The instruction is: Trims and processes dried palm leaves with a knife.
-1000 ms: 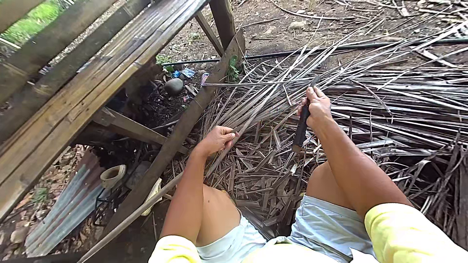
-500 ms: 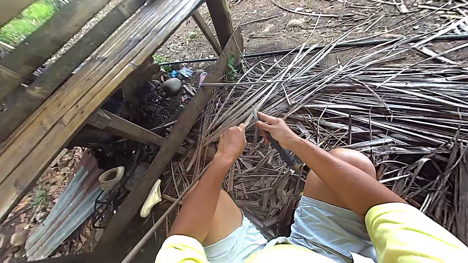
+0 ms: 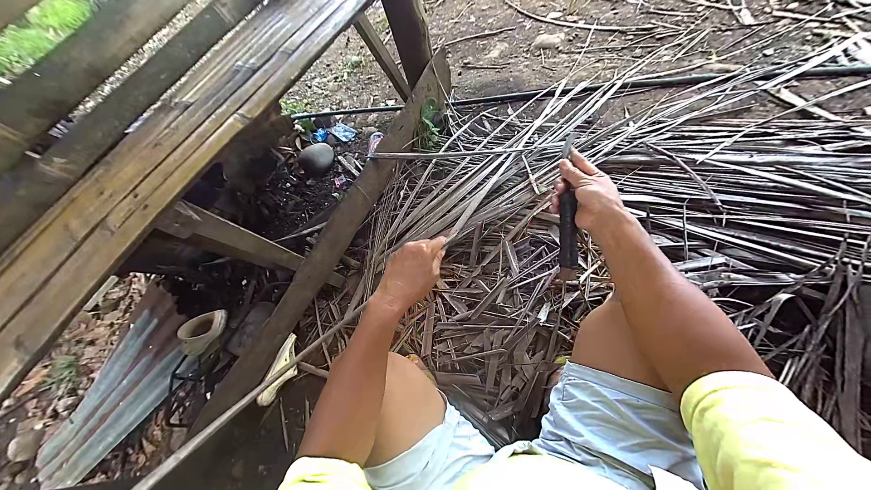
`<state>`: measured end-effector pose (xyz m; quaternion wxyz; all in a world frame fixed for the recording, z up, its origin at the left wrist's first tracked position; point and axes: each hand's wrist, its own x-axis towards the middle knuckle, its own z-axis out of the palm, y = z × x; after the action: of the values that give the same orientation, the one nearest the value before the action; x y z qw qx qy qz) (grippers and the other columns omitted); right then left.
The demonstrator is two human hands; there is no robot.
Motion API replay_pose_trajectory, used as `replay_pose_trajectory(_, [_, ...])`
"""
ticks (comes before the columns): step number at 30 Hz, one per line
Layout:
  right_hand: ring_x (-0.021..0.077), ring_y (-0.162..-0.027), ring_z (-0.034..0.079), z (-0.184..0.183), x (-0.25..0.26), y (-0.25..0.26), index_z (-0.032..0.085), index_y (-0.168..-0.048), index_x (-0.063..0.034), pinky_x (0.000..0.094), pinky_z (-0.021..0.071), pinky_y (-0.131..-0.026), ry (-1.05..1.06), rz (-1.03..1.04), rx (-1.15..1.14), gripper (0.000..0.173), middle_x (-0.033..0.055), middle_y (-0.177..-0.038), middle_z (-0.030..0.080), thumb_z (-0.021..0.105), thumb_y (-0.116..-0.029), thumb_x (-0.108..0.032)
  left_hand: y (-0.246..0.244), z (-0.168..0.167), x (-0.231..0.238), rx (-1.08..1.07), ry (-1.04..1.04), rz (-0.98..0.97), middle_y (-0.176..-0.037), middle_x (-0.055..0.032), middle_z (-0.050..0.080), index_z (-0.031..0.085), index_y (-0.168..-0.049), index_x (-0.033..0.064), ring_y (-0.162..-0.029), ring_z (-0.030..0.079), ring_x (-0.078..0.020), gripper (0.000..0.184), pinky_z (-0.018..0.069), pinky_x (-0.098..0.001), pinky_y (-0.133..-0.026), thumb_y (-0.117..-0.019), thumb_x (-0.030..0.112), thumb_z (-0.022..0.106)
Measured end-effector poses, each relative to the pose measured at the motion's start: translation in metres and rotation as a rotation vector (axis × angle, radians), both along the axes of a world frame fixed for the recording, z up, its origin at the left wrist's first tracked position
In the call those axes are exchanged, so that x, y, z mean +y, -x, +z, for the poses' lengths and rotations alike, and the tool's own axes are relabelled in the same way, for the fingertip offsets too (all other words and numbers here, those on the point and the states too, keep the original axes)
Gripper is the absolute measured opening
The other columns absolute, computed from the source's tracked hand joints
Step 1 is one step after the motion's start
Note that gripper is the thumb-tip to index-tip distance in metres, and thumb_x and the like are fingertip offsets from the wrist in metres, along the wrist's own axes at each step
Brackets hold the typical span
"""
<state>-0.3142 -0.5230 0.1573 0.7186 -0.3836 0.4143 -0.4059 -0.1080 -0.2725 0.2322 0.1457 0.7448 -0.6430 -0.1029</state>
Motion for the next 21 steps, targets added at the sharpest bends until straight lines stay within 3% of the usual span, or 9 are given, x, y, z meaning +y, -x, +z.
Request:
replay_pose_trajectory(5, [0.0095, -0.051, 0.053, -0.003, -0.023, 0.025, 0.045, -0.148, -0.021, 0.0264, 0.0518, -0.046, 0.028, -0.296, -0.04, 0.039, -0.0018, -0.076, 0.053, 0.05, -0.1099, -0.028, -0.035, 0.007, -0.011, 0.08, -0.196, 0.2, -0.114, -0.02, 0.073, 0.069, -0.133, 0.0072, -0.105, 0.07, -0.0382, 0.033, 0.0508, -0.0623, -0.095, -0.1103, 0.019, 0.047])
replay_pose_trajectory(6, [0.0092, -0.05, 0.052, -0.001, -0.023, 0.028, 0.046, -0.142, -0.0186, 0.0264, 0.0518, -0.046, 0.033, -0.353, -0.05, 0.032, -0.0023, -0.074, 0.051, 0.047, -0.111, -0.029, -0.041, 0.006, -0.012, 0.076, -0.2, 0.239, -0.109, -0.0205, 0.073, 0.069, -0.131, 0.0066, -0.101, 0.07, -0.0387, 0.033, 0.0512, -0.0627, -0.092, -0.1106, 0.019, 0.046])
replay_pose_trajectory(8, [0.0077, -0.048, 0.052, 0.007, -0.012, 0.027, 0.05, -0.113, -0.0172, 0.0257, 0.0526, -0.046, 0.04, -0.349, -0.063, 0.018, -0.0054, -0.067, 0.051, 0.043, -0.1118, -0.033, -0.051, 0.002, -0.015, 0.074, -0.202, 0.297, -0.1, -0.021, 0.072, 0.069, -0.127, 0.005, -0.096, 0.07, -0.0391, 0.033, 0.0514, -0.0626, -0.09, -0.111, 0.02, 0.045])
replay_pose_trajectory(9, [0.0063, -0.049, 0.053, 0.014, 0.0, 0.025, 0.052, -0.111, -0.017, 0.0244, 0.0526, -0.048, 0.06, -0.235, -0.059, 0.02, -0.0072, -0.066, 0.051, 0.042, -0.1119, -0.034, -0.053, 0.0, -0.018, 0.086, -0.209, 0.307, -0.099, -0.0209, 0.072, 0.069, -0.126, 0.0037, -0.096, 0.07, -0.0388, 0.033, 0.0518, -0.0619, -0.091, -0.111, 0.019, 0.044])
replay_pose_trajectory(10, [0.0048, -0.05, 0.052, 0.02, 0.016, 0.02, 0.055, -0.113, -0.0156, 0.0226, 0.0517, -0.049, 0.094, -0.064, -0.043, 0.022, -0.0087, -0.065, 0.05, 0.04, -0.1122, -0.032, -0.053, -0.003, -0.022, 0.115, -0.213, 0.294, -0.097, -0.0206, 0.071, 0.068, -0.124, 0.0018, -0.094, 0.07, -0.0379, 0.032, 0.0523, -0.0604, -0.09, -0.111, 0.018, 0.044])
replay_pose_trajectory(12, [0.0055, -0.049, 0.052, 0.025, 0.052, 0.003, 0.057, -0.131, -0.0089, 0.0224, 0.0503, -0.048, 0.14, 0.328, -0.021, 0.031, -0.0066, -0.064, 0.051, 0.039, -0.1114, -0.024, -0.044, -0.007, -0.032, 0.212, -0.229, 0.222, -0.092, -0.0189, 0.07, 0.067, -0.123, -0.0011, -0.086, 0.068, -0.0333, 0.031, 0.0538, -0.054, -0.086, -0.1113, 0.016, 0.044])
replay_pose_trajectory(15, [0.009, -0.051, 0.053, 0.013, 0.096, -0.029, 0.04, -0.153, -0.0128, 0.0248, 0.0506, -0.047, 0.029, 0.669, -0.044, 0.043, -0.0014, -0.071, 0.052, 0.042, -0.1107, -0.019, -0.022, -0.011, -0.043, 0.344, -0.259, 0.078, -0.085, -0.0128, 0.068, 0.067, -0.125, -0.0009, -0.069, 0.061, -0.0211, 0.031, 0.0527, -0.0397, -0.068, -0.1119, 0.016, 0.044])
replay_pose_trajectory(17, [0.0095, -0.049, 0.052, 0.003, 0.101, -0.04, 0.041, -0.155, -0.0175, 0.0243, 0.0499, -0.045, -0.055, 0.656, -0.111, 0.044, -0.0012, -0.069, 0.051, 0.044, -0.111, -0.022, -0.012, -0.01, -0.046, 0.402, -0.303, 0.039, -0.084, -0.0111, 0.066, 0.065, -0.127, -0.0002, -0.064, 0.057, -0.0169, 0.031, 0.0502, -0.0343, -0.062, -0.1122, 0.017, 0.044])
replay_pose_trajectory(21, [0.008, -0.05, 0.051, 0.006, 0.07, -0.035, 0.049, -0.147, -0.0226, 0.0242, 0.0499, -0.046, -0.05, 0.482, -0.142, 0.037, -0.0041, -0.068, 0.05, 0.041, -0.112, -0.029, -0.024, -0.008, -0.044, 0.42, -0.341, 0.101, -0.087, -0.0124, 0.067, 0.062, -0.132, -0.0012, -0.065, 0.059, -0.0171, 0.03, 0.0524, -0.0339, -0.064, -0.1101, 0.015, 0.05])
